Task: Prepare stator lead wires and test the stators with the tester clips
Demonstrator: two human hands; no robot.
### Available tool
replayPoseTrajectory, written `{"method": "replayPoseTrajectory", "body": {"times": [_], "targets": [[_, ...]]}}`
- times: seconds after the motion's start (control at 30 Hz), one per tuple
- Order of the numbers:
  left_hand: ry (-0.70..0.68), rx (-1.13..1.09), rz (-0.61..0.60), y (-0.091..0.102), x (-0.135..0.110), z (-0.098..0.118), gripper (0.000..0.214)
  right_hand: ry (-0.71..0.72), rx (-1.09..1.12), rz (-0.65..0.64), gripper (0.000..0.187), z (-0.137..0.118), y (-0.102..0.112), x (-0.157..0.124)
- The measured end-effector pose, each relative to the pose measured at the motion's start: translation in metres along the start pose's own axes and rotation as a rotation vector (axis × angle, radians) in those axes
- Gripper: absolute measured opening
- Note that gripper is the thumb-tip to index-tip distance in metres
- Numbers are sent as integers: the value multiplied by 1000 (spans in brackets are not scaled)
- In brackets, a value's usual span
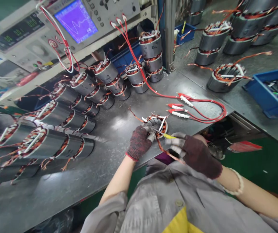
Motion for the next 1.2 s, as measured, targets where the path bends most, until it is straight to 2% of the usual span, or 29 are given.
{"method": "replayPoseTrajectory", "body": {"times": [0.1, 0.17, 0.27, 0.33, 0.4, 0.47, 0.57, 0.63, 0.73, 0.9, 1.0, 1.1, 1.2], "targets": [[45, 38, 10, -2, -1, 1, 5, 9, -431, -133, 30, -22, 3, 3], [49, 41, -5, -2, -3, 3, 6, 17, -578, -158, 27, -25, 7, 3], [0, 39, 72, 3, -14, 13, 17, 45, -526, -108, 36, -20, 17, 1], [-42, 102, 193, 7, -22, 23, 26, 38, -492, -70, 42, -15, 22, -2], [-85, 207, 236, 8, -26, 36, 36, 28, -529, -67, 41, -12, 23, -7], [-85, 300, 167, 5, -20, 47, 45, 34, -585, -114, 38, -10, 20, -10], [26, 380, -19, -1, -2, 59, 57, 84, -626, -163, 34, -7, 16, -13], [100, 415, -127, -2, 9, 66, 59, 130, -611, -167, 37, -6, 17, -11], [158, 453, -215, 1, 18, 73, 60, 155, -588, -141, 46, -7, 21, -6], [263, 444, -215, 12, 18, 69, 59, 68, -564, -133, 44, -10, 25, 1], [354, 400, -197, 13, 18, 64, 60, 10, -517, -233, 46, -10, 19, 5], [363, 343, -160, 12, 21, 60, 63, -51, -478, -352, 42, -8, 12, 11], [366, 260, -90, 12, 23, 46, 61, -108, -473, -427, 36, -8, 9, 18]]}}
Point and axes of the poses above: each hand's wrist, its own x-axis towards the middle knuckle, its own y-axis out of the back of the hand, z = x × y, the point moved 4 cm from there along x, towards the middle knuckle, and after that the axes turned 11 degrees about -z, right-handed, at the moved point
